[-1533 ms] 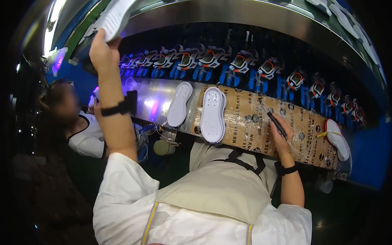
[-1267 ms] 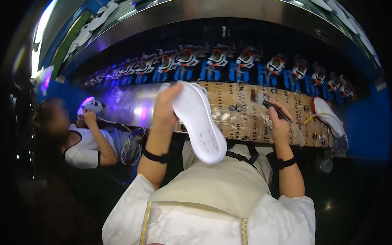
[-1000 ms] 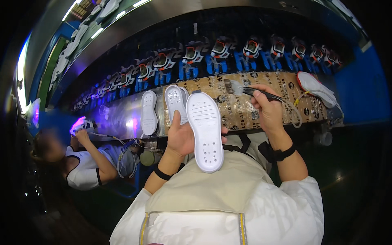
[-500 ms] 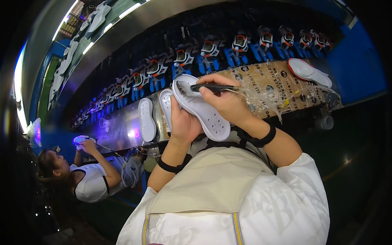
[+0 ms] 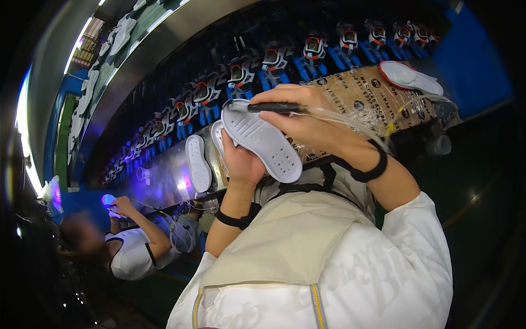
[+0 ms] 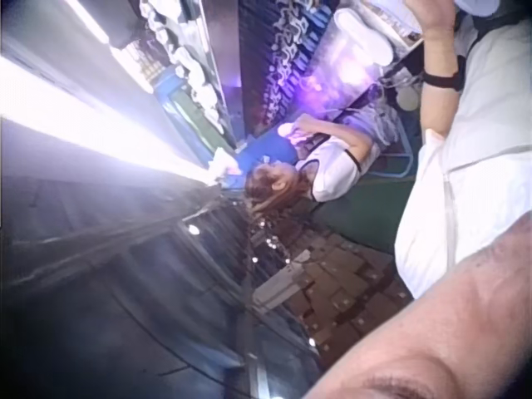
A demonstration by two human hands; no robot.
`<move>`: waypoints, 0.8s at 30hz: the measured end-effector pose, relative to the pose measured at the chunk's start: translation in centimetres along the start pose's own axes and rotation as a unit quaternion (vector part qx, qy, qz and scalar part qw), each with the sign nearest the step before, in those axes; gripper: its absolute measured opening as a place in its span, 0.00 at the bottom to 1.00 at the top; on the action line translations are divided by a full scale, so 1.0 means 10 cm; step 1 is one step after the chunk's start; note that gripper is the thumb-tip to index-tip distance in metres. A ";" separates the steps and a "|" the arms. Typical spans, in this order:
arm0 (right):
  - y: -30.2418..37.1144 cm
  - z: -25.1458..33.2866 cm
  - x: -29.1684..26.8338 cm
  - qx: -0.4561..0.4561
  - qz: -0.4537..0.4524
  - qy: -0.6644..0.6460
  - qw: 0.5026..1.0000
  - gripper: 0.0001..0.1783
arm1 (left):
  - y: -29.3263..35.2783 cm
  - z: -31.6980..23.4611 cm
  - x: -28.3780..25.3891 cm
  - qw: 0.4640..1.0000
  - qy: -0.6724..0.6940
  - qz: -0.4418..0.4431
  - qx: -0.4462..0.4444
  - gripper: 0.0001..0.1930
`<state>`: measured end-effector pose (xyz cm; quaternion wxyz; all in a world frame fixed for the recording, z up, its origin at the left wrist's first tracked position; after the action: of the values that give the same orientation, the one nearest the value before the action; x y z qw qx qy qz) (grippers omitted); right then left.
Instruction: Applying adhesive or glue to the bottom of shoe soles using a brush.
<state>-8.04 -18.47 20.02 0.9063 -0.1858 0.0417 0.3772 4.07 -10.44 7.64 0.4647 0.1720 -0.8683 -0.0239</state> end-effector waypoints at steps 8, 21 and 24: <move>0.01 0.05 0.32 -0.045 0.155 -0.106 0.981 0.17 | 0.01 -0.09 -0.04 0.989 0.102 0.106 0.003 0.40; 0.13 0.36 0.46 -0.179 0.166 0.088 0.966 0.17 | -0.04 -0.47 0.28 0.982 0.090 0.159 0.048 0.41; 0.12 0.18 0.39 -0.029 0.146 -0.054 0.987 0.16 | -0.07 -0.56 0.28 0.987 0.061 0.136 0.058 0.44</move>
<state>-6.20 -14.40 20.46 0.8364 -0.1835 0.0086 0.5164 7.42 -11.35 12.90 0.5048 0.0798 -0.8536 0.1006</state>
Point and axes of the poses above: each hand's wrist, its own y-axis away from the middle knuckle, its own x-axis out of the palm, z = x × y, the point moved 9 cm from there along -y, towards the middle knuckle, and after that the axes turned 2 degrees about z, right-handed, at the moved point
